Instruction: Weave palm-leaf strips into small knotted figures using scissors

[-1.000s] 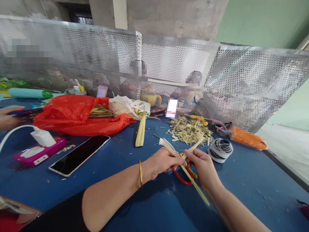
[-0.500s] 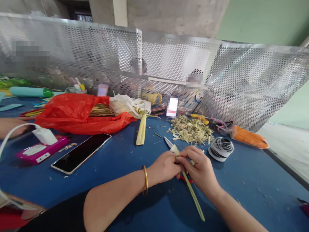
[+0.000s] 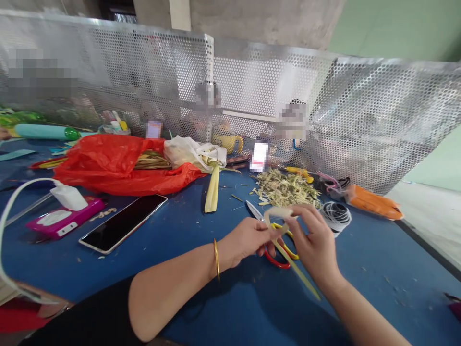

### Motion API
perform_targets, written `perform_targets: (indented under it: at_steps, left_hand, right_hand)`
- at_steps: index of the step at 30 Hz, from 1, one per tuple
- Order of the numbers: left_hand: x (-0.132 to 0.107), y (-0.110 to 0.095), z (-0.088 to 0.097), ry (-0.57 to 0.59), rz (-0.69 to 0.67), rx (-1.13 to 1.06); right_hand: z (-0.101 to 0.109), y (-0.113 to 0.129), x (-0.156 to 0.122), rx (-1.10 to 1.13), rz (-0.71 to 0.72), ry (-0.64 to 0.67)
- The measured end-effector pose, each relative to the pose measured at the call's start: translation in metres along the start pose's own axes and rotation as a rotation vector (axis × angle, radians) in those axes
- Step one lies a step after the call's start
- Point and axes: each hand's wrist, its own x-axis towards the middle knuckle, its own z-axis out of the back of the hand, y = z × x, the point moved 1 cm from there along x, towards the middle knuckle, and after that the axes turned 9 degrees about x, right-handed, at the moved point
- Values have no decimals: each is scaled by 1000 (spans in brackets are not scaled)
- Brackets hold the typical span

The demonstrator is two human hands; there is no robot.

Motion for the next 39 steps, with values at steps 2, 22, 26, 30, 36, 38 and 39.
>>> perform_targets:
  at_steps: [2, 22, 26, 30, 36, 38, 39]
  left_hand:
    - [1, -3, 6, -32, 49, -141]
    - [2, -3, 15, 5, 151, -286]
    - [-3, -3, 4, 53, 102, -136]
    - [-6, -2, -3, 53, 91, -106]
    - [-2, 0, 2, -45, 121, -258]
    - [0, -2, 6, -89, 98, -340]
    - [1, -3, 8, -109, 75, -372]
  right_hand:
    - [8, -3, 5, -19, -83, -16]
    - [-3, -18, 4, 288, -518, 363]
    - [-10, -18, -1, 534, -652, 241]
    - [-17, -21, -7, 526, -662, 81]
    - [-5, -19, 0, 83, -357, -2]
    - [3, -10, 1, -119, -173, -76]
    - [5, -5, 1, -169, -114, -54]
